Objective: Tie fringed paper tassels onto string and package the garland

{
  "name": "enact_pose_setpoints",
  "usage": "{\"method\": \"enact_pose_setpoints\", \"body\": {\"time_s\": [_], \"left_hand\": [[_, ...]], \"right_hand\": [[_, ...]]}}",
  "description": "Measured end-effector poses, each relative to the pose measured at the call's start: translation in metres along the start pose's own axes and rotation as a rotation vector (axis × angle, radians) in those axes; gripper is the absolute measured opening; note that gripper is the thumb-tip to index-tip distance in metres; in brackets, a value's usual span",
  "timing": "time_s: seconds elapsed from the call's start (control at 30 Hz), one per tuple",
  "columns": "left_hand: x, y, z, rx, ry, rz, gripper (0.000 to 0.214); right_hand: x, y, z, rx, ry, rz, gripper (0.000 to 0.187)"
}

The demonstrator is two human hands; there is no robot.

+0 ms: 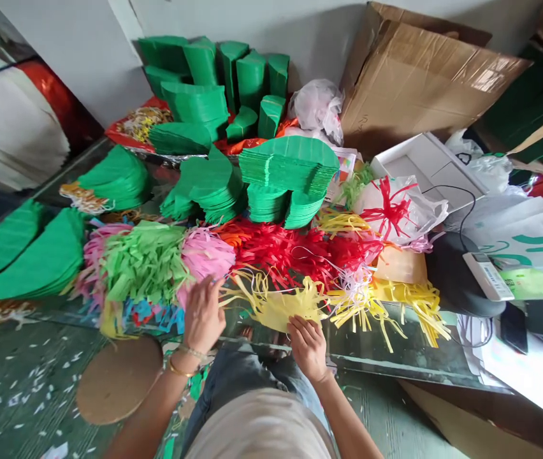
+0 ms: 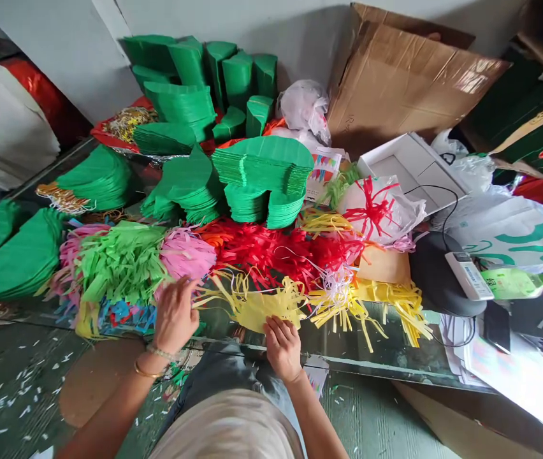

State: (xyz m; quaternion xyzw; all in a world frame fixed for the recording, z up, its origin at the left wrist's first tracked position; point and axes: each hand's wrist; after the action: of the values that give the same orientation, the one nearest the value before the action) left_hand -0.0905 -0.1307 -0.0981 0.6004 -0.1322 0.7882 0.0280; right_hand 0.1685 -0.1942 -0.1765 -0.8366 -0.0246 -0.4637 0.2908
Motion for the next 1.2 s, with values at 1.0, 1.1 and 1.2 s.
{"method": "enact_pose_setpoints", "body": {"time_s": [1.0, 1.1, 1.2], "left_hand": [[-0.079, 0.012, 0.033, -0.037, 0.128, -0.370, 0.015], [-0.084, 0.004, 0.027, 0.005, 0.114, -0.357, 0.011], [-0.079, -0.003, 0.016, 0.026, 0.089, -0.323, 0.012]], "right_hand": [[-0.001, -0.018, 0.014, -0.614, 0.013, -0.446, 0.023], [-0.006, -0.023, 0.017, -0.702, 0.051, -0.480, 0.019], [-0.011, -0.025, 0.016, -0.749, 0.070, -0.504, 0.018]]}}
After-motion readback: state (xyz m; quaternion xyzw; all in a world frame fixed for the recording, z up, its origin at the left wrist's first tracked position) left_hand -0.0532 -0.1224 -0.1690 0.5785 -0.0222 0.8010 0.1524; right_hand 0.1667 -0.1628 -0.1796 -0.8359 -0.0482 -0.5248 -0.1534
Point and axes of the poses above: each hand's wrist, its own y-axis away from the middle knuckle, its own x-axis out of the back of the hand, z = x × y, and after that the axes turned 6 degrees about -z, right-handed
